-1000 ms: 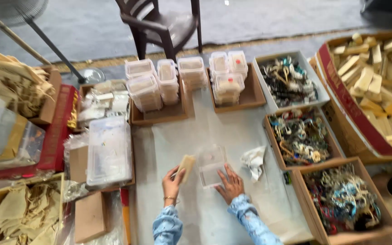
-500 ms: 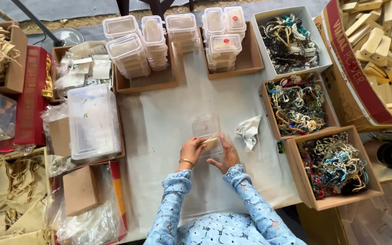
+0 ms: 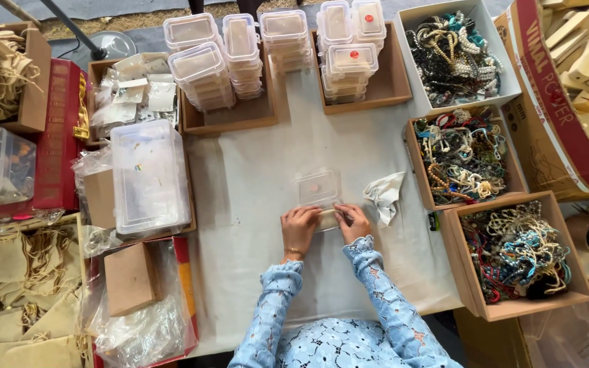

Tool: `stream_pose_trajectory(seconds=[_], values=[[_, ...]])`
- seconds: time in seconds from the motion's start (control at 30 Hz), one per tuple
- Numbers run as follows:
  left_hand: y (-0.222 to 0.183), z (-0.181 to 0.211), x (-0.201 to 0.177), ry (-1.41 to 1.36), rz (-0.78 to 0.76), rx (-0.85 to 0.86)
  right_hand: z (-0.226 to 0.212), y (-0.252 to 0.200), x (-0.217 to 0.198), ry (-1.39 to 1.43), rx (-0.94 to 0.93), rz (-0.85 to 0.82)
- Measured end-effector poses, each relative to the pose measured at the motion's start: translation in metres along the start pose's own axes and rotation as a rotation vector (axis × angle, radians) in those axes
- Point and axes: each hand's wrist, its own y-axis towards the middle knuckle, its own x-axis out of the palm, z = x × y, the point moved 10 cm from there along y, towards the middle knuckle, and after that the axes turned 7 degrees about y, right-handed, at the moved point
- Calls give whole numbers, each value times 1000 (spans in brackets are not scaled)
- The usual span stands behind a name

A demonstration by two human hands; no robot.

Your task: Organizing small jewelry bags and components into plastic storage containers and cardboard boxes.

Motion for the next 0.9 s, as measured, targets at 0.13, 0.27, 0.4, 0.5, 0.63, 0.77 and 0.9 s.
stream_pose_trajectory(seconds=[0.13,0.27,0.4,0.5,0.63,0.77,0.9], values=[[-16,-36,-26,-186,172,-367,10,3,1,16,30,13],[-45,-84,13,-370,131,-625,17,3,4,14,35,37],[-44,-77,13,-490,195,-649,20,6,4,10,34,30],[-39,-53,-8,-420,243,-619,22,4,3,-5,23,29],[-34,-36,-30,-139,268,-436,20,0,7,-12,-3,39],[-35,-19,-31,152,296,-207,23,-1,11,-32,-26,24],[-36,-7,-23,294,274,-113,20,-2,13,-100,-61,34]])
